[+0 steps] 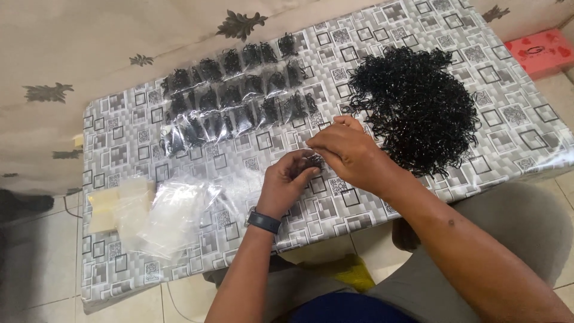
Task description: The person picks up several black elastic hair ties from a large pile, places them into a small plastic bag, and then places the filled bag onto a group of already packaged bags on the table.
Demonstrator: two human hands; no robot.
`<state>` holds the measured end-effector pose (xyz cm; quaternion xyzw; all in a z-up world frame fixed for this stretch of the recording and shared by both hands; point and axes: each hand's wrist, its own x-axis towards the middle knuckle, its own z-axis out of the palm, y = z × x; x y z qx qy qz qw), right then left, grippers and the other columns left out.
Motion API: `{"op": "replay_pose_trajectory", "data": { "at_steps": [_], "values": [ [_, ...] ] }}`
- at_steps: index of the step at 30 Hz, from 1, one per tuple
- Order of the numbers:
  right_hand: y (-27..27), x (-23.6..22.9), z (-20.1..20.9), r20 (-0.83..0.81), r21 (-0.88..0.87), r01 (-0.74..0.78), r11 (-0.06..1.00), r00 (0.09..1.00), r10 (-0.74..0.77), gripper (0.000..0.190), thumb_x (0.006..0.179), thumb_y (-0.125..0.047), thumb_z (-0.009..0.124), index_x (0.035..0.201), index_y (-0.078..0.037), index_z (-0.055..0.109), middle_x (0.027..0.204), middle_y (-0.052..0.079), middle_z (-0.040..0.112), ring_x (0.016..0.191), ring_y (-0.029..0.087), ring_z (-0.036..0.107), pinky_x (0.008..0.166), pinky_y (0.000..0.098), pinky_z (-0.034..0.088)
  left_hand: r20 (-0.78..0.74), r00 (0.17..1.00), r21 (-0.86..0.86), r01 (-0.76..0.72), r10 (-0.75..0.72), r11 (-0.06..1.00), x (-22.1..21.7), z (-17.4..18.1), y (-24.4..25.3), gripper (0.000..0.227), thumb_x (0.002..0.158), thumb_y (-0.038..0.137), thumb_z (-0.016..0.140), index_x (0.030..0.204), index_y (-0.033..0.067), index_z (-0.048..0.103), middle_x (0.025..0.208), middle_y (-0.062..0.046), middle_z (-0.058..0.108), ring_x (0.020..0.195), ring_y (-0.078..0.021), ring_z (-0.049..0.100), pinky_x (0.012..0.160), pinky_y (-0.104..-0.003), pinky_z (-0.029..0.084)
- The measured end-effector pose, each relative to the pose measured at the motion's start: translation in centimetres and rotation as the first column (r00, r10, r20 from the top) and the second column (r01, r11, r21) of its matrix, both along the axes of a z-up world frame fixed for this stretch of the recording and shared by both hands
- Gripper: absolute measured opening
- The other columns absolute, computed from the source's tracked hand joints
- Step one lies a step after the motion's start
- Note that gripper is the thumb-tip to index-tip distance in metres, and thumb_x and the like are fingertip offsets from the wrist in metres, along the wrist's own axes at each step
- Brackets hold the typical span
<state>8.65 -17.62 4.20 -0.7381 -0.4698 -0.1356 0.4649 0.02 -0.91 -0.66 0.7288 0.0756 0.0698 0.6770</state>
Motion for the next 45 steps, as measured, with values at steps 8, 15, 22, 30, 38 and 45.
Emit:
{"op": "replay_pose_trajectory", "data": {
  "at_steps": [8,15,22,30,38,45],
  "values": [
    [-0.4,-0.6,0.8,0.001,0.008,-0.021,1.000,1.000,0.021,0.011,0.096,0.001,0.068,0.101,-0.007,0.074,0.094,0.009,0.076,0.093,0.032,0.074,0.107,0.0535,0.042,0.037,0.999,-0.038,0.002,0.000,0.999,-0.1,-0.1,0.1,0.038,0.086,0.004,0.079,0.122,0.0056,0.069,0.090,-0.017,0.076,0.082,-0.0168,0.070,0.070,-0.031,0.059],
    [-0.9,0.6,-1.2,0.028,0.020,0.027,0.999,0.999,-0.027,0.019,0.094,0.001,0.068,0.106,-0.010,0.077,0.097,0.005,0.076,0.092,0.027,0.073,0.104,0.0472,0.044,0.031,0.999,-0.077,-0.019,0.022,0.997,0.0,-0.1,0.0,0.037,0.088,0.008,0.078,0.123,0.0068,0.069,0.097,-0.020,0.076,0.091,-0.0242,0.074,0.078,-0.037,0.061],
    [-2.3,1.4,-3.7,0.111,-0.237,0.208,0.949,0.976,-0.186,0.025,0.091,-0.005,0.070,0.115,-0.007,0.075,0.110,0.012,0.074,0.104,0.033,0.070,0.096,0.0499,0.050,0.046,0.990,-0.178,-0.125,0.135,0.976,0.0,0.1,0.6,0.050,0.085,0.008,0.081,0.132,0.0086,0.063,0.101,-0.013,0.075,0.091,-0.0159,0.071,0.079,-0.030,0.062],
    [-1.2,0.4,-6.4,0.184,-0.573,0.228,0.787,0.972,-0.148,0.031,0.101,-0.029,0.060,0.122,-0.011,0.073,0.131,0.010,0.066,0.125,0.032,0.057,0.104,0.0586,0.045,0.076,0.944,-0.253,-0.293,0.321,0.922,-0.2,0.5,0.7,0.038,0.095,0.009,0.069,0.131,0.0081,0.059,0.111,-0.010,0.072,0.096,-0.0133,0.068,0.074,-0.024,0.061],
    [-1.4,2.9,-9.5,0.284,-0.439,0.263,0.859,0.948,-0.145,0.014,0.093,-0.007,0.065,0.087,-0.011,0.077,0.083,0.003,0.067,0.078,0.020,0.065,0.069,0.0318,0.052,0.140,0.957,-0.157,-0.231,0.253,0.960,0.1,-1.5,1.1,0.045,0.090,0.007,0.076,0.132,0.0070,0.061,0.104,-0.011,0.073,0.095,-0.0150,0.069,0.080,-0.029,0.061],
    [-5.6,5.9,-9.0,0.462,-0.418,0.549,0.724,0.814,-0.350,0.011,0.084,-0.015,0.069,0.089,-0.019,0.078,0.078,-0.001,0.066,0.076,0.022,0.063,0.068,0.0351,0.047,0.161,0.961,-0.140,-0.205,0.227,0.969,0.2,-1.7,1.0,0.047,0.089,0.004,0.076,0.133,0.0057,0.060,0.107,-0.011,0.073,0.098,-0.0134,0.068,0.088,-0.030,0.059]
  ]
}}
